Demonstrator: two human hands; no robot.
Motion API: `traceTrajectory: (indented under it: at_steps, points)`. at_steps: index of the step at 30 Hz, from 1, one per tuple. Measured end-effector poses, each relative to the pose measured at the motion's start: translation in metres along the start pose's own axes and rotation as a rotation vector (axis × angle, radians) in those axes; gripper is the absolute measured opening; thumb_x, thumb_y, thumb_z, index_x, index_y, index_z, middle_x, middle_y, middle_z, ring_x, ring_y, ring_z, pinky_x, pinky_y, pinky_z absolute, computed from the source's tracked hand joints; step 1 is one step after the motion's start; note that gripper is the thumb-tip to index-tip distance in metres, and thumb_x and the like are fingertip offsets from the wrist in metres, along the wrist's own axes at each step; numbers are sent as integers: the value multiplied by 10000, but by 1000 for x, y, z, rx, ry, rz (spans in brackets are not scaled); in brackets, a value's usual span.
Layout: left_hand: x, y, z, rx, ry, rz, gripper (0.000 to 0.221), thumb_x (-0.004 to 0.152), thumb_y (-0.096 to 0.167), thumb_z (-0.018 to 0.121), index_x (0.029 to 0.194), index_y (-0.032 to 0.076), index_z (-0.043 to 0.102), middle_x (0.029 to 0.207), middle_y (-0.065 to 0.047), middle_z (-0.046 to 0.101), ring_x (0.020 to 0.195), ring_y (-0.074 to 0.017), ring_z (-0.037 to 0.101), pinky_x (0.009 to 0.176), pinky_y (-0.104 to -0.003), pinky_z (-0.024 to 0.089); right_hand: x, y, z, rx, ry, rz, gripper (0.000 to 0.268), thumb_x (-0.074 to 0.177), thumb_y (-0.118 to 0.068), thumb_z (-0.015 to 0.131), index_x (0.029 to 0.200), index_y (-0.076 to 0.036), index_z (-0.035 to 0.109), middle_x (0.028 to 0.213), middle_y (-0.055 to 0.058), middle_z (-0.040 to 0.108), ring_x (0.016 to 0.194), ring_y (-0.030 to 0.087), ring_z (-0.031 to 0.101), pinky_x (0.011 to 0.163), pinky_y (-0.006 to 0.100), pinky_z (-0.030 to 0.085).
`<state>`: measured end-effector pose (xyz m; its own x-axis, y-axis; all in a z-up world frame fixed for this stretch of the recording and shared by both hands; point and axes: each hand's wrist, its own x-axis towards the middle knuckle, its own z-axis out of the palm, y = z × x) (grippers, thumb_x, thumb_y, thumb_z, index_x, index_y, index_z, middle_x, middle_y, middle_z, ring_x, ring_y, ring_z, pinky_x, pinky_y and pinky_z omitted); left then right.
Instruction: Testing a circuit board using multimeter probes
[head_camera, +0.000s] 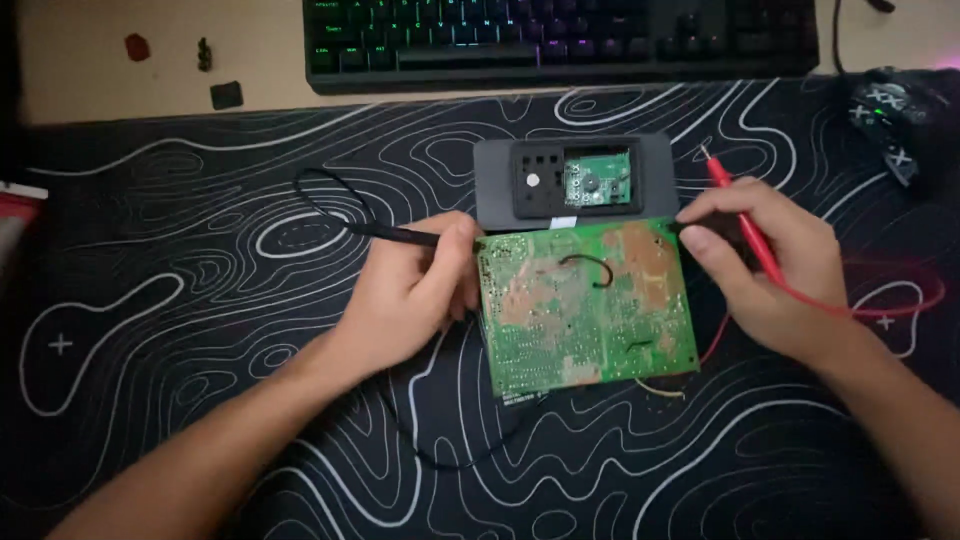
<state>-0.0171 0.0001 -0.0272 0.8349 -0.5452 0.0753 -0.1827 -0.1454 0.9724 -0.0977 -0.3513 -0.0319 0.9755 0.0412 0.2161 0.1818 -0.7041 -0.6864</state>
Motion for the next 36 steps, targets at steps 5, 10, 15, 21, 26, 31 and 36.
traceTrajectory:
  at_steps: [5, 10, 15, 21, 26, 31, 36]
  points:
    - [-4, -4, -1, -21, -8, -63, 509, 1226, 324, 407, 820, 120, 636, 607, -13, 656, 512, -105, 621, 491, -253, 472, 1, -2, 0, 27, 30, -51, 114, 1124, -46, 745, 1234, -32, 772, 1148, 114, 769, 988, 205, 701, 1017, 346, 524]
    - [-2, 4, -8, 24, -28, -16, 476, 1213, 285, 429, 820, 115, 639, 661, -12, 702, 547, -116, 651, 514, -270, 493, 0, 2, 0, 46, 55, -15, 96, 1122, -38, 721, 1205, -51, 766, 1183, 105, 797, 1087, 206, 766, 1114, 344, 552]
    - [2, 8, -6, 13, -28, -10, 503, 1215, 263, 440, 776, 113, 635, 661, -16, 668, 575, -123, 637, 561, -291, 483, -4, 11, 1, -2, 80, 25, 77, 1145, -24, 716, 1219, -42, 729, 1171, 108, 780, 1094, 208, 735, 1120, 351, 535]
    - [-3, 0, -2, -77, -22, -84, 508, 1216, 329, 434, 797, 126, 637, 616, -24, 670, 501, -113, 616, 476, -243, 478, -3, 13, 3, 112, 94, 62, 73, 1137, -32, 702, 1196, -37, 746, 1154, 86, 765, 1044, 162, 707, 1026, 302, 538]
    - [-3, -1, -1, -65, 4, -64, 492, 1210, 331, 449, 801, 122, 626, 629, -30, 687, 489, -108, 618, 467, -238, 496, -4, 15, 6, 66, 99, 54, 63, 1154, -42, 714, 1209, -38, 744, 1173, 80, 765, 1051, 167, 703, 1041, 311, 544]
    - [-4, -1, -1, -92, 7, -40, 498, 1203, 354, 451, 789, 130, 611, 639, -40, 695, 494, -113, 635, 430, -225, 486, -4, 20, 10, 111, 130, 32, 44, 1200, -32, 677, 1201, -3, 710, 1164, 107, 737, 1082, 185, 681, 1044, 320, 540]
    - [-3, 0, -1, -77, -8, -107, 481, 1197, 357, 454, 809, 131, 626, 640, -38, 711, 509, -122, 666, 433, -240, 505, -4, 22, 9, 104, 130, 6, 50, 1200, -45, 673, 1200, -8, 707, 1157, 107, 730, 1089, 191, 678, 1059, 327, 532]
